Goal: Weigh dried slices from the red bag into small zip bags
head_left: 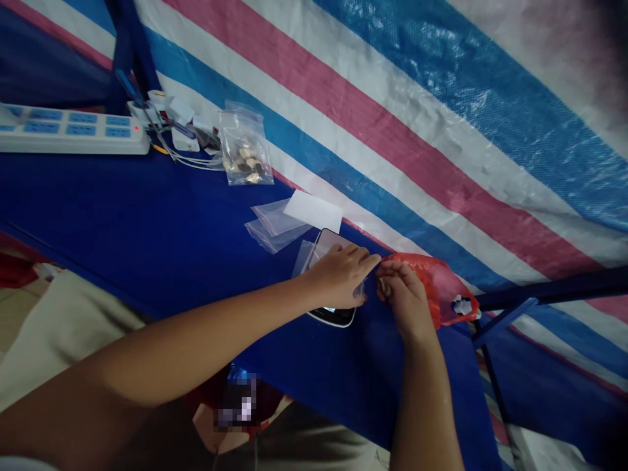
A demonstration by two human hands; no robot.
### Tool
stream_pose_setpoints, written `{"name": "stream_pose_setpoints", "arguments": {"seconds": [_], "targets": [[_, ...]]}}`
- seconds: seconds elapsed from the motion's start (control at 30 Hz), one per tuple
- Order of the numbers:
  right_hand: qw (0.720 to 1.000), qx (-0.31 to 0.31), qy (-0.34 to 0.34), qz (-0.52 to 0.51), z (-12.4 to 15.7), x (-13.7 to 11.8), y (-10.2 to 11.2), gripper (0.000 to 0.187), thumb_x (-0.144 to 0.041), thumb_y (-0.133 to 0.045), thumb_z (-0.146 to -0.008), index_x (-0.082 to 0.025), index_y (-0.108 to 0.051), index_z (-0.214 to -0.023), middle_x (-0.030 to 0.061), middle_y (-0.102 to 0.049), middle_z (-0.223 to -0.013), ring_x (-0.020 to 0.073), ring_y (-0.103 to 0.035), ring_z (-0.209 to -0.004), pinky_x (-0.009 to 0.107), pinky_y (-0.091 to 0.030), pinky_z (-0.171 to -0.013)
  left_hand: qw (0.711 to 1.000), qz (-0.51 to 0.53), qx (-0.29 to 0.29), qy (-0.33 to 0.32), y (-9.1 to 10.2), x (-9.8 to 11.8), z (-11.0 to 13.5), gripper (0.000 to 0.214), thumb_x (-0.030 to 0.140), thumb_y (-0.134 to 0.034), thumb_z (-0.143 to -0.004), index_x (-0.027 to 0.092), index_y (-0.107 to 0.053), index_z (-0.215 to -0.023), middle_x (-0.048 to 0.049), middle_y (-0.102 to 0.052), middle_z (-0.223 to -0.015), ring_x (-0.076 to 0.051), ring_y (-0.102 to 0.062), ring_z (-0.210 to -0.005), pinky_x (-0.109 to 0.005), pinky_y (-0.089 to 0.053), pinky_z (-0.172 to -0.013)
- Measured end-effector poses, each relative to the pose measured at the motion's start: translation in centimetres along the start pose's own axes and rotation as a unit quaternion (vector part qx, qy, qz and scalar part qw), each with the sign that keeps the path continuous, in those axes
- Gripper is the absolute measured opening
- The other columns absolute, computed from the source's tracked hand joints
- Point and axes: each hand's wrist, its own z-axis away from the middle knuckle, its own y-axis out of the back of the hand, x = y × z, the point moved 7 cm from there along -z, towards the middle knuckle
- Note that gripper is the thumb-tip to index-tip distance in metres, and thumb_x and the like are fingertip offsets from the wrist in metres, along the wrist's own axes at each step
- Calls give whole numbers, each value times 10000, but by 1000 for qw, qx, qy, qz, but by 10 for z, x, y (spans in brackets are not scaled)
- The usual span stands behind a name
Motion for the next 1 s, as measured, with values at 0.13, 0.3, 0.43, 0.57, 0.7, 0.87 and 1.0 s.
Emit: {"name": "stream_pose_setpoints", "arguments": {"seconds": [0.13, 0.3, 0.43, 0.57, 0.7, 0.87, 1.0], "targets": [[998, -7, 57, 37, 8, -14, -4, 348, -264, -759, -758, -220, -620, -1074, 51, -671, -1051, 145, -661, -832, 277, -562, -719, 1000, 11, 0, 12, -1, 1, 0, 674, 409, -708, -815, 117, -453, -1367, -164, -628, -1250, -339, -586, -1153, -468, -465, -902], [996, 48, 68, 38, 12, -15, -7, 446, -288, -867, -672, -229, -583, -1010, 56, -652, -1056, 167, -699, -800, 285, -579, -671, 999, 32, 19, 21, 1, 1, 0, 689, 380, -684, -833, 116, -418, -1411, -176, -616, -1279, -336, -583, -1160, -469, -461, -930], [994, 65, 68, 51, 12, -11, -20, 341, -290, -852, -673, -219, -588, -877, 19, -674, -794, 169, -680, -687, 266, -549, -597, 999, 31, 16, 8, 1, 4, 0, 687, 337, -670, -822, 102, -415, -1414, -176, -616, -1261, -340, -587, -1134, -476, -463, -913], [997, 6, 62, 43, 9, -9, -24, 259, -385, -760, -784, -196, -656, -926, 47, -739, -839, 206, -717, -775, 344, -591, -734, 999, 28, 21, 17, 3, 2, -1, 677, 299, -648, -832, 124, -388, -1432, -167, -619, -1264, -334, -584, -1168, -471, -452, -943], [959, 202, 99, 173, 7, -17, 53, 264, -405, -609, -853, -177, -673, -970, 91, -748, -878, 263, -721, -844, 436, -572, -835, 999, 24, 24, 42, 7, -6, -1, 688, 364, -691, -840, 143, -396, -1420, -159, -606, -1314, -322, -575, -1198, -461, -443, -986], [812, 160, -55, 558, -15, 20, 109, 312, -282, -497, -843, -140, -758, -935, 182, -719, -888, 356, -678, -939, 509, -494, -910, 999, 18, 16, 44, 10, -10, -1, 685, 391, -694, -856, 129, -403, -1418, -170, -596, -1333, -311, -575, -1179, -455, -437, -1006], [814, 132, 27, 566, -31, 46, 93, 524, -328, -493, -868, -104, -662, -1310, 234, -620, -1299, 359, -585, -1211, 511, -445, -1055, 999, 15, 11, 36, 9, -8, -1, 690, 384, -687, -866, 126, -391, -1433, -155, -599, -1325, -312, -569, -1189, -461, -435, -1004]]}}
